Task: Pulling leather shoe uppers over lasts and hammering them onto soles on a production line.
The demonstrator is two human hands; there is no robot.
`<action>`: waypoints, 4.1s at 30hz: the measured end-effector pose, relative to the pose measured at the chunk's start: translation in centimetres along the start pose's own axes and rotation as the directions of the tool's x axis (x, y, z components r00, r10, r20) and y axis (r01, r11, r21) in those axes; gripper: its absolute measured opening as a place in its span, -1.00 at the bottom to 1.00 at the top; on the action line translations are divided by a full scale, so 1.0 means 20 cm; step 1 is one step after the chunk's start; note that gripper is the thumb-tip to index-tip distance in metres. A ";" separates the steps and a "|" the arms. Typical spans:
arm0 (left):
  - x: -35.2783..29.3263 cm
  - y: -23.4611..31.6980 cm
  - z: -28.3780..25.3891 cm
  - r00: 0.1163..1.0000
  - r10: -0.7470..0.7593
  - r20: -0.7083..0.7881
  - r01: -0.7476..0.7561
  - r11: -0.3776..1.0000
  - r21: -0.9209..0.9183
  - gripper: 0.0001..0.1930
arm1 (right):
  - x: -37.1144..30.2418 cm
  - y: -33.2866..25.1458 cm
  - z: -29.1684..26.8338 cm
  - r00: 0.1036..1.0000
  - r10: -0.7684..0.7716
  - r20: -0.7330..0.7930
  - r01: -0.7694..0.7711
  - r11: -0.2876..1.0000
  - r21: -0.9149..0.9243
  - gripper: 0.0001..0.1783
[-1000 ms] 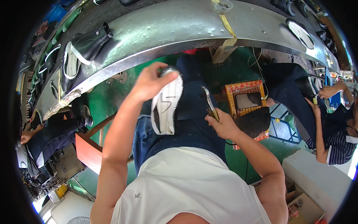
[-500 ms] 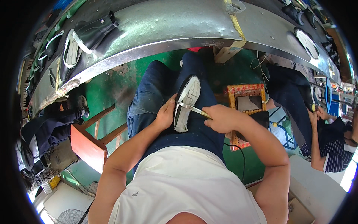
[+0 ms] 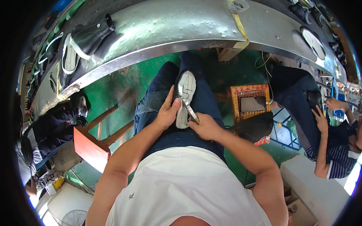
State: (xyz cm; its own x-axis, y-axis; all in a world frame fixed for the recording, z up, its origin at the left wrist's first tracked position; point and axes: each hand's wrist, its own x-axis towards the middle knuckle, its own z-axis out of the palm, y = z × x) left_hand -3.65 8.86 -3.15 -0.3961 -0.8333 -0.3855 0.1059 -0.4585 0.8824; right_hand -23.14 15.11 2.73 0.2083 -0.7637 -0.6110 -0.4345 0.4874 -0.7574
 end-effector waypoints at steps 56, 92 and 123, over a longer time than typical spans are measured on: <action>-0.01 0.11 -0.08 0.957 0.047 0.287 -0.190 0.848 0.495 0.21 | 0.01 -0.01 -0.17 0.978 -0.207 -0.003 0.195 0.925 -0.327 -0.49; 0.72 1.68 -0.39 0.429 0.789 0.440 -0.195 -0.395 0.898 -0.64 | 0.23 0.25 -0.31 0.995 0.048 0.087 -0.088 0.830 0.550 -0.49; 0.23 1.13 0.09 0.633 0.761 -0.138 -0.228 0.353 0.907 0.24 | 0.19 0.27 -0.19 0.997 0.052 -0.053 -0.021 0.887 0.461 -0.51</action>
State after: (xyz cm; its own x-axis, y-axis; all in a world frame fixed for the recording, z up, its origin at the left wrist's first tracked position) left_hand -4.78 -4.76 15.51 -0.0448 -0.9195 0.3905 -0.7000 0.3077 0.6444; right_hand -28.00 13.33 -2.80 0.1388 -0.7590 -0.6361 0.0137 0.6438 -0.7651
